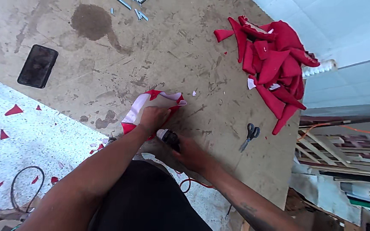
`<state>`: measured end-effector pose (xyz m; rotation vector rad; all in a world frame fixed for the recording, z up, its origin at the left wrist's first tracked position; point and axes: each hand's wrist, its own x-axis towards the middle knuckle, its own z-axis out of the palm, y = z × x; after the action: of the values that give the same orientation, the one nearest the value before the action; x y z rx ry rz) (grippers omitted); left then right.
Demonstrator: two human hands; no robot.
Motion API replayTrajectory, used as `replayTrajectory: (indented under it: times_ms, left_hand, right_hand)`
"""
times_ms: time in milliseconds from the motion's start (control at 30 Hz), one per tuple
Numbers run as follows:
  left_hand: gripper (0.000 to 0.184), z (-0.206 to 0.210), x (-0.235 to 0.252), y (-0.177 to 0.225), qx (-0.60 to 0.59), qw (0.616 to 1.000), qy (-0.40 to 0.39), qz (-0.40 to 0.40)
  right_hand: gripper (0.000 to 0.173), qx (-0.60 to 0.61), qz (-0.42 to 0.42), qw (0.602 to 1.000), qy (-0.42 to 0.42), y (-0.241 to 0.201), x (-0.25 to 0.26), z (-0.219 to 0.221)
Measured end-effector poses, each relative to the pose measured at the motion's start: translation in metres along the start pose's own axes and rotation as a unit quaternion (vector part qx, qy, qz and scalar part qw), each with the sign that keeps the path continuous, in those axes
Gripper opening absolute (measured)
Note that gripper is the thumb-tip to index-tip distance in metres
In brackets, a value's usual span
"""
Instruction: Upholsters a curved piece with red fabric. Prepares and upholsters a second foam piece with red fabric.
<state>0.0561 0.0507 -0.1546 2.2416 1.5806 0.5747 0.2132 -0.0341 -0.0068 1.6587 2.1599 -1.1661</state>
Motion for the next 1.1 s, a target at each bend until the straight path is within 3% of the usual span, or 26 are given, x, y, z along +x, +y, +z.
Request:
replayTrajectory:
  times_ms: [133, 267, 400, 467, 567, 700, 800, 900, 1000, 1100]
  left_hand:
    - [0.053, -0.015, 0.003, 0.004, -0.018, 0.999, -0.044, -0.021]
    - [0.056, -0.032, 0.010, -0.013, -0.128, 0.990, -0.035, -0.050]
    - [0.053, -0.052, 0.015, -0.043, -0.376, 0.922, 0.017, -0.087]
    - [0.053, -0.067, 0.016, -0.048, -0.441, 0.891, 0.016, -0.108]
    - [0.051, -0.074, 0.017, -0.055, -0.498, 0.857, 0.023, -0.130]
    - [0.049, -0.068, 0.020, -0.063, -0.523, 0.842, 0.035, -0.125]
    - [0.048, -0.068, 0.019, -0.063, -0.525, 0.839, 0.037, -0.135]
    - [0.046, -0.074, 0.022, -0.066, -0.522, 0.832, 0.053, -0.179]
    - [0.039, -0.087, 0.027, -0.065, -0.491, 0.839, 0.074, -0.221]
    - [0.048, -0.108, 0.053, -0.055, -0.475, 0.858, 0.091, -0.170]
  right_hand:
    - [0.031, 0.043, -0.035, 0.998, 0.024, 0.000, -0.013, 0.009]
    - [0.035, 0.033, 0.072, 0.977, 0.199, 0.033, -0.034, 0.015]
    - [0.056, 0.009, 0.160, 0.949, 0.271, 0.086, -0.032, 0.028]
    - [0.052, 0.021, 0.147, 0.948, 0.282, 0.092, -0.022, 0.032]
    - [0.044, 0.120, 0.076, 0.926, 0.351, 0.060, 0.015, 0.017]
    - [0.056, 0.373, -0.043, 0.827, 0.419, 0.003, 0.123, -0.024]
    - [0.042, 0.440, -0.110, 0.786, 0.420, -0.029, 0.184, -0.036]
    - [0.056, 0.486, -0.085, 0.749, 0.443, -0.039, 0.215, -0.020]
    - [0.065, 0.504, -0.061, 0.747, 0.429, -0.040, 0.220, -0.010]
    - [0.065, 0.519, -0.115, 0.733, 0.425, -0.038, 0.225, -0.013]
